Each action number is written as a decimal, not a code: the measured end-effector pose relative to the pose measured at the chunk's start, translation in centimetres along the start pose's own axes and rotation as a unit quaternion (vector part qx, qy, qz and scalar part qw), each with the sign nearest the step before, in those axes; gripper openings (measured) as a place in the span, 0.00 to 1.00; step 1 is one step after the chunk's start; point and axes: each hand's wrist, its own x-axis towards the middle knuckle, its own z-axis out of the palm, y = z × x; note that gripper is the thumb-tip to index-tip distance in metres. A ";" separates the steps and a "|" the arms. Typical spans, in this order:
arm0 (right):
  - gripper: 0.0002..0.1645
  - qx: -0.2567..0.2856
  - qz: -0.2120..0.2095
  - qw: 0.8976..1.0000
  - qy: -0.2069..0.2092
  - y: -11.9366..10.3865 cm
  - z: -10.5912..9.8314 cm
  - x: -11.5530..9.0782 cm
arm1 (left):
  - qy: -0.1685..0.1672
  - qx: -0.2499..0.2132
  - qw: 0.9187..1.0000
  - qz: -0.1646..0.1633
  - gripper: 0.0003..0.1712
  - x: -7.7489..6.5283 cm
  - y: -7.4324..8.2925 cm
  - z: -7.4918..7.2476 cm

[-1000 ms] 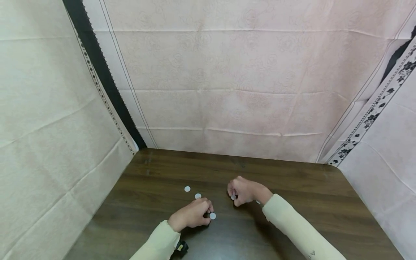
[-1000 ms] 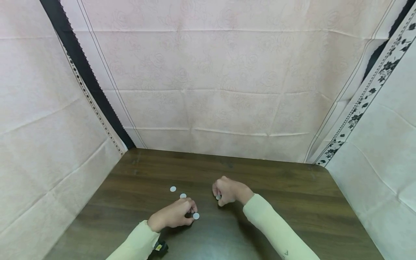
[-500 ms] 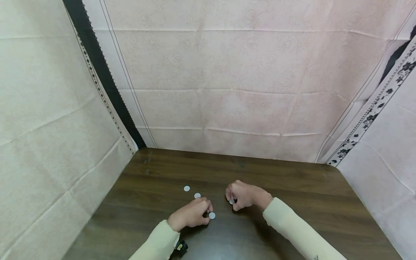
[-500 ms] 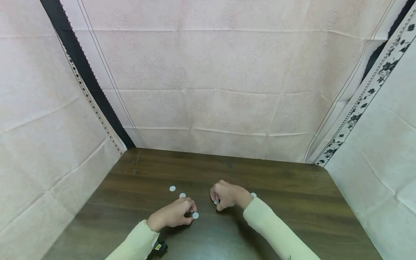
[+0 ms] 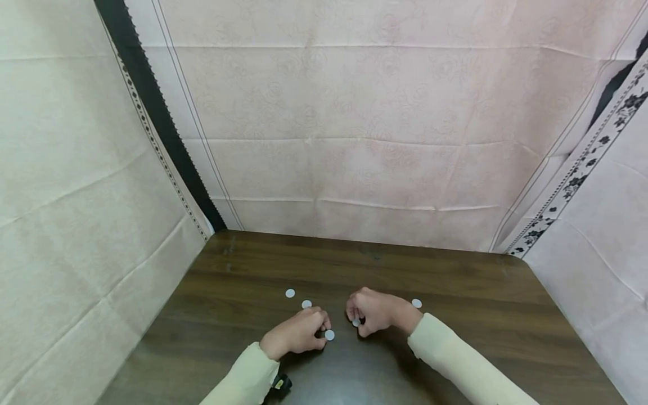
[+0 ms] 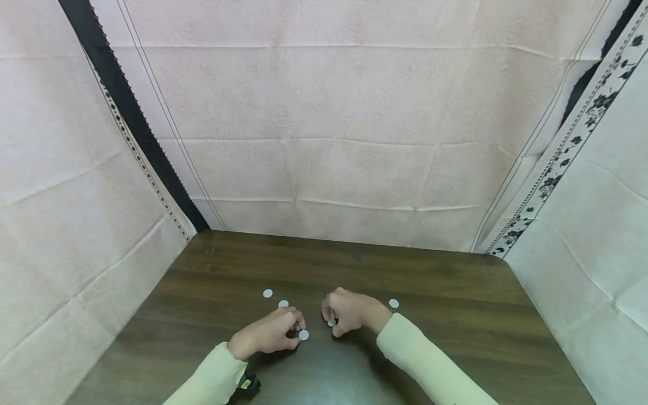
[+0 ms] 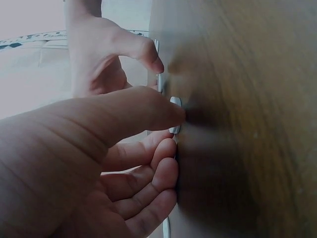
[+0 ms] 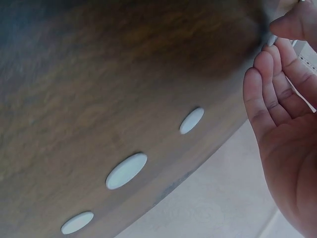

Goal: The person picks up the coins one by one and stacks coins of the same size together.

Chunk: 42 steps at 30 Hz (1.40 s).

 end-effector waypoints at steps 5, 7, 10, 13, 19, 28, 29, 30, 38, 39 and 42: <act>0.11 -0.008 -0.015 1.000 0.001 -0.6 0.3 0.0 | -0.002 0.002 1.000 -0.004 0.08 -0.1 0.1 -0.1; 0.11 -0.010 -0.018 1.000 0.001 -0.8 0.4 0.0 | 0.000 0.002 1.000 -0.003 0.08 -0.2 0.1 -0.2; 0.12 -0.013 -0.019 1.000 -0.002 -1.0 0.6 0.1 | 0.004 0.003 1.000 0.000 0.09 -0.3 0.2 -0.2; 0.12 -0.013 -0.020 1.000 -0.006 -1.2 0.7 0.2 | 0.007 0.002 1.000 0.004 0.09 -0.3 0.2 -0.3; 0.12 -0.016 -0.028 0.999 -0.011 -1.6 1.1 0.4 | 0.004 -0.003 1.000 -0.005 0.09 -0.3 0.1 -0.1; 0.10 -0.010 -0.028 0.999 -0.011 -2.4 1.2 0.5 | 0.010 0.000 1.000 -0.006 0.12 -0.2 0.2 0.2; 0.10 -0.010 -0.028 0.999 -0.011 -2.5 1.2 0.5 | 0.011 0.001 1.000 -0.006 0.13 -0.2 0.2 0.2; 0.10 -0.011 -0.028 0.999 -0.011 -2.5 1.2 0.5 | 0.011 0.004 1.000 -0.006 0.13 -0.2 0.3 0.2; 0.09 0.000 -0.026 1.000 -0.006 -2.8 1.2 0.7 | 0.016 0.014 1.000 0.005 0.14 0.4 0.7 0.2; 0.09 0.002 -0.024 1.000 -0.006 -2.8 1.2 0.7 | 0.017 0.017 1.000 0.007 0.13 0.5 0.7 0.3; 0.09 0.004 -0.022 1.000 -0.005 -2.9 1.1 0.8 | 0.019 0.023 1.000 0.008 0.13 0.8 0.8 0.4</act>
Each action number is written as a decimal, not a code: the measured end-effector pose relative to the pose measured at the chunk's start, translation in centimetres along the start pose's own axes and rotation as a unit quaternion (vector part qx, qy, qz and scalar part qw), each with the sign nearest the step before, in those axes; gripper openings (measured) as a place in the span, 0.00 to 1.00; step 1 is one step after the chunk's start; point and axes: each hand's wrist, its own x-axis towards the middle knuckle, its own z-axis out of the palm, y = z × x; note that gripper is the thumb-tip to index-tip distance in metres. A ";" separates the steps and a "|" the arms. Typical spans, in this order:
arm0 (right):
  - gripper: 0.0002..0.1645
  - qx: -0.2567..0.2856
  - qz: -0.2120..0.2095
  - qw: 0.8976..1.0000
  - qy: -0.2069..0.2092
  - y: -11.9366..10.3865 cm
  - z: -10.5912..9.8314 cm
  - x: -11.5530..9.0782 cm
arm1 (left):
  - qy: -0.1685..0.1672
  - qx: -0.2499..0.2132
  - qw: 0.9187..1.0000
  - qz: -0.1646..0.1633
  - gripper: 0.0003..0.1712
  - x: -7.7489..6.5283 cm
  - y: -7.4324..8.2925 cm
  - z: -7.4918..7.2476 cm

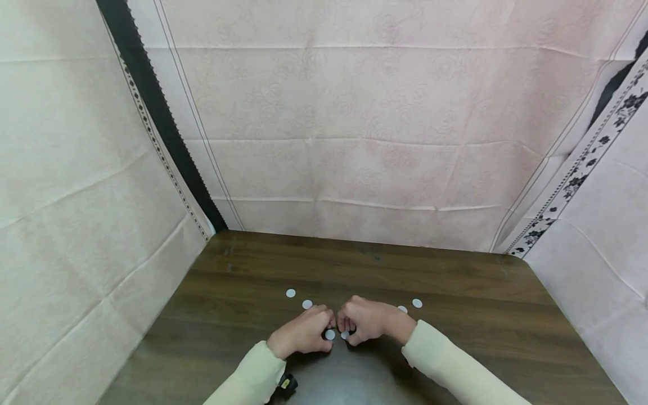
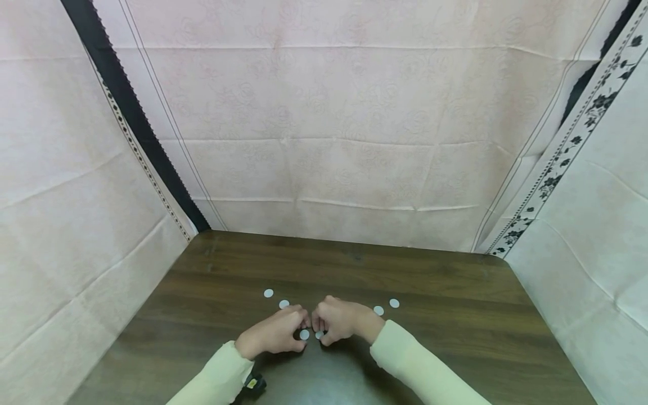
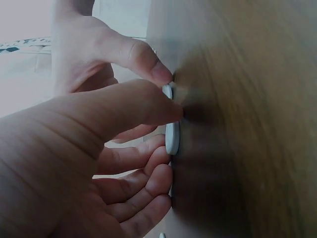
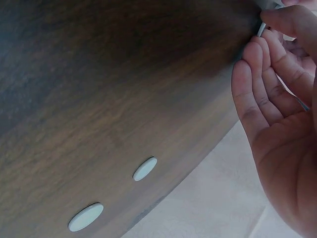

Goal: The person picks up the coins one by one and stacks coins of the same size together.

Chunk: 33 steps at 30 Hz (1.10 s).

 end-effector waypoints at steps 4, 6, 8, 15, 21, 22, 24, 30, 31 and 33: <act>0.09 0.006 -0.001 1.000 0.002 0.0 -0.1 0.0 | -0.004 0.003 1.000 -0.010 0.11 0.4 0.1 0.2; 0.09 0.011 -0.001 1.000 0.003 0.1 -0.1 -0.1 | -0.005 0.005 1.000 -0.014 0.11 0.6 0.2 0.3; 0.08 0.017 -0.002 1.000 0.004 0.1 -0.1 -0.1 | -0.007 0.006 1.000 -0.019 0.12 0.7 0.4 0.3; 0.07 0.041 -0.006 0.999 0.007 0.2 0.0 -0.3 | -0.006 0.004 1.000 -0.015 0.12 1.1 0.5 0.5; 0.04 0.047 -0.010 0.999 0.014 0.1 0.1 -0.6 | -0.007 -0.014 1.000 -0.007 0.12 1.4 0.5 0.4; 0.04 0.049 -0.009 0.999 0.016 0.1 0.1 -0.6 | -0.008 -0.014 1.000 -0.006 0.12 1.5 0.5 0.4; 0.04 0.053 -0.007 0.998 0.019 0.1 0.1 -0.8 | -0.007 -0.011 1.000 -0.005 0.11 1.6 0.5 0.5; 0.04 0.073 -0.007 0.997 0.028 0.2 0.3 -1.1 | 0.003 -0.012 1.000 0.006 0.10 2.6 -0.9 2.1; 0.04 0.075 -0.009 0.997 0.030 0.3 0.4 -1.2 | 0.001 -0.012 1.000 0.003 0.10 2.7 -1.0 2.2; 0.05 0.079 -0.010 0.996 0.031 0.4 0.5 -1.2 | -0.001 -0.015 1.000 0.004 0.10 2.8 -1.0 2.2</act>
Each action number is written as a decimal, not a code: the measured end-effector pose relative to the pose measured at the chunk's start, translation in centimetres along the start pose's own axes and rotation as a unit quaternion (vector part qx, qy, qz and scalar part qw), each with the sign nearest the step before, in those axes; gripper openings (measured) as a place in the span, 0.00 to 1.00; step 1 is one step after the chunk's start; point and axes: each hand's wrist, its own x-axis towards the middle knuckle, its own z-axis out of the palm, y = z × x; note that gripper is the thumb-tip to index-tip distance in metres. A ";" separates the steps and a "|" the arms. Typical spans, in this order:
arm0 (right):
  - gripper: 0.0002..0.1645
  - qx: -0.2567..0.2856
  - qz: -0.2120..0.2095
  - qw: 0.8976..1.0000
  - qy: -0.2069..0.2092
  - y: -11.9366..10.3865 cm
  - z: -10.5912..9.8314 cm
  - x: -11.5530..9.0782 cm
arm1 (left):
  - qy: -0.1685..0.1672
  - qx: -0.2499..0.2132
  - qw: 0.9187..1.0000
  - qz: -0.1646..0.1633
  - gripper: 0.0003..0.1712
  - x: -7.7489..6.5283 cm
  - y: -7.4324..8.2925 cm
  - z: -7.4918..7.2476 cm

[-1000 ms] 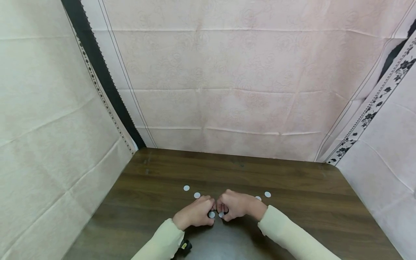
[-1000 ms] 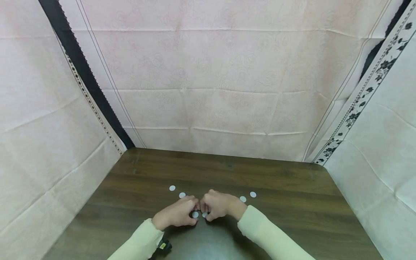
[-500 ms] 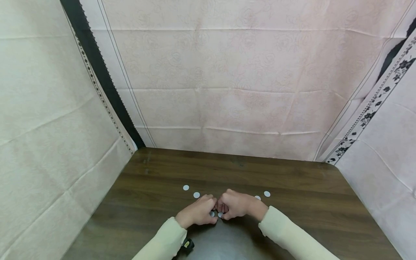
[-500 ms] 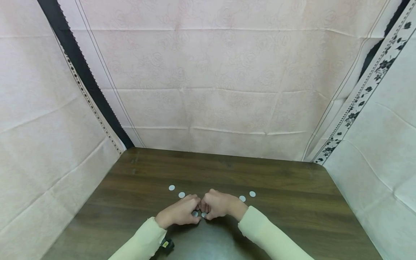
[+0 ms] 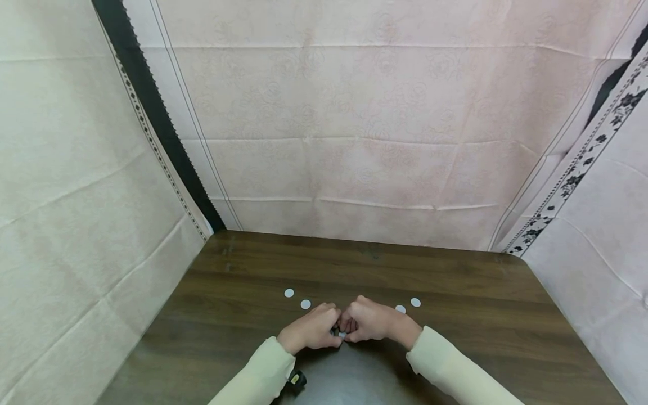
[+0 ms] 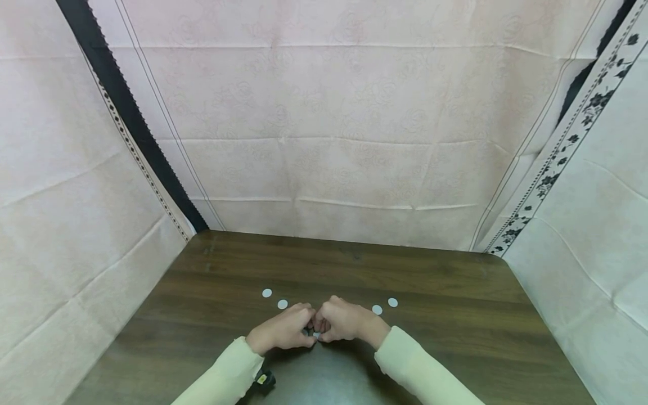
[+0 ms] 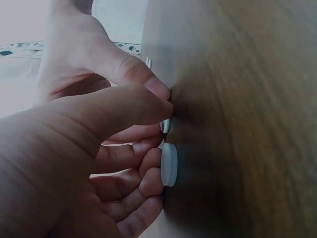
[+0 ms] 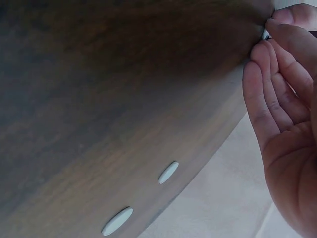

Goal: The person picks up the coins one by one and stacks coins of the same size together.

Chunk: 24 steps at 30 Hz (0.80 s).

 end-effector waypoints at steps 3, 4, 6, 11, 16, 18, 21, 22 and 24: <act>0.06 0.004 0.000 1.000 0.002 0.1 0.0 -0.2 | -0.006 0.004 1.000 -0.002 0.10 -0.2 0.6 -0.5; 0.06 0.005 -0.001 1.000 0.002 0.1 0.0 -0.3 | -0.010 0.007 1.000 -0.006 0.09 -0.4 1.3 -1.0; 0.07 0.008 -0.006 1.000 0.004 0.1 -0.2 -0.6 | -0.008 0.006 1.000 0.000 0.09 -0.4 1.4 -1.0; 0.10 0.012 -0.010 1.000 0.010 0.0 -1.7 -1.7 | -0.011 0.005 1.000 0.000 0.07 -0.5 1.5 -1.0; 0.12 -0.006 0.007 1.000 0.022 0.3 -3.8 -3.0 | -0.017 0.010 1.000 -0.004 0.08 -0.5 1.6 -1.1; 0.12 -0.020 0.014 0.999 0.024 0.6 -4.4 -3.4 | -0.018 0.014 1.000 -0.006 0.08 -0.5 1.7 -1.2; 0.12 -0.038 0.027 0.999 0.024 1.2 -5.2 -3.9 | -0.015 0.020 1.000 -0.004 0.08 -0.5 1.8 -1.2; 0.12 -0.042 0.030 0.998 0.025 1.4 -5.4 -4.1 | -0.014 0.021 1.000 -0.003 0.08 -0.5 1.8 -1.2; 0.12 -0.048 0.040 0.998 0.027 1.8 -5.7 -4.4 | -0.014 0.021 1.000 -0.002 0.08 -0.5 1.8 -1.2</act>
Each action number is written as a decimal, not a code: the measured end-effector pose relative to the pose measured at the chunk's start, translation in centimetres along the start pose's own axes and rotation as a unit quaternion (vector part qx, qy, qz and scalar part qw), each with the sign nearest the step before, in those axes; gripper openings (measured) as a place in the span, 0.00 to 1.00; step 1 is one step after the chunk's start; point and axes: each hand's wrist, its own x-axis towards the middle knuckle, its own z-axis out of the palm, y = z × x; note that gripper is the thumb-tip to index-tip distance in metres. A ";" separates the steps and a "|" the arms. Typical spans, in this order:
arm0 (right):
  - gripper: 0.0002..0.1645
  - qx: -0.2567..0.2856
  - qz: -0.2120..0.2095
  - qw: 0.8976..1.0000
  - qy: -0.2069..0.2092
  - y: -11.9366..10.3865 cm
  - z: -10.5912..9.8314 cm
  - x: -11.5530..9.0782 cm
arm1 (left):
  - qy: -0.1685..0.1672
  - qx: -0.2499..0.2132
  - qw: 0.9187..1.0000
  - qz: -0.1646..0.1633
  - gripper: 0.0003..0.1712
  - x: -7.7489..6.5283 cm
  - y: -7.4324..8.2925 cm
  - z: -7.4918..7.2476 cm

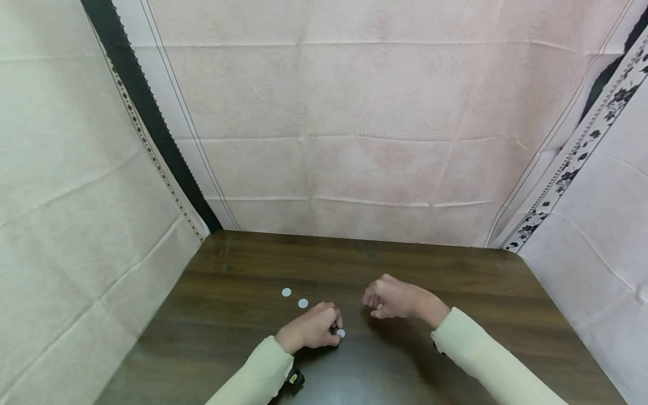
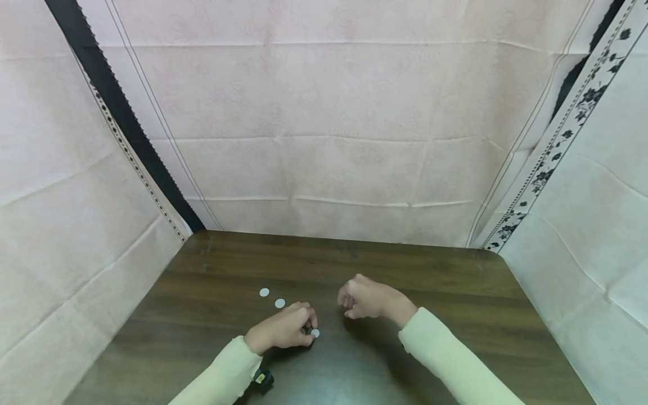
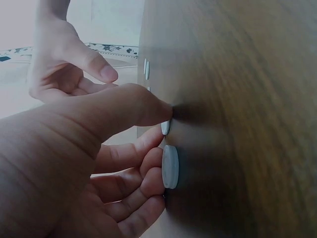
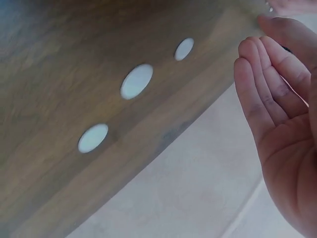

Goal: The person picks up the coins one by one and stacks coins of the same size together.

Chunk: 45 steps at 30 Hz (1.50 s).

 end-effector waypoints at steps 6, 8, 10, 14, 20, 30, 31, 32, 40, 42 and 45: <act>0.11 -0.015 0.017 1.000 0.013 1.5 -0.2 -0.3 | -0.003 -0.005 1.000 -0.007 0.07 0.0 0.0 0.1; 0.10 -0.020 0.021 0.999 0.016 2.0 -0.1 -0.3 | -0.003 -0.005 1.000 -0.007 0.07 -0.1 0.0 0.2; 0.08 -0.027 0.021 0.999 0.017 2.4 -0.1 -0.3 | -0.001 -0.006 1.000 -0.007 0.07 -0.1 0.1 0.2; 0.06 -0.037 0.014 0.999 0.020 2.9 0.0 -0.4 | -0.001 -0.010 1.000 -0.009 0.06 -0.2 0.2 0.2; 0.04 -0.032 0.011 0.999 0.008 3.5 0.3 -0.4 | -0.005 -0.014 1.000 -0.014 0.06 -0.2 0.3 0.2; 0.16 -0.026 0.016 0.999 -0.015 4.1 0.8 0.1 | -0.004 -0.012 1.000 -0.012 0.06 -0.1 0.2 0.2; 0.16 -0.025 0.018 0.999 -0.016 4.1 0.8 0.1 | -0.005 -0.011 1.000 -0.012 0.06 -0.1 0.2 0.2; 0.16 -0.026 0.018 0.999 -0.018 4.1 0.8 0.2 | -0.005 -0.010 1.000 -0.012 0.06 -0.1 0.2 0.2; 0.16 -0.063 0.012 0.998 -0.022 3.6 0.5 1.3 | -0.007 -0.010 1.000 -0.020 0.07 -0.2 0.3 0.0; 0.18 -0.074 0.018 0.997 -0.025 3.6 0.4 1.5 | -0.006 -0.007 1.000 -0.019 0.07 -0.2 0.3 0.0; 0.23 -0.083 0.033 0.996 -0.029 3.5 0.5 1.9 | -0.006 -0.007 1.000 -0.016 0.07 -0.2 0.2 0.0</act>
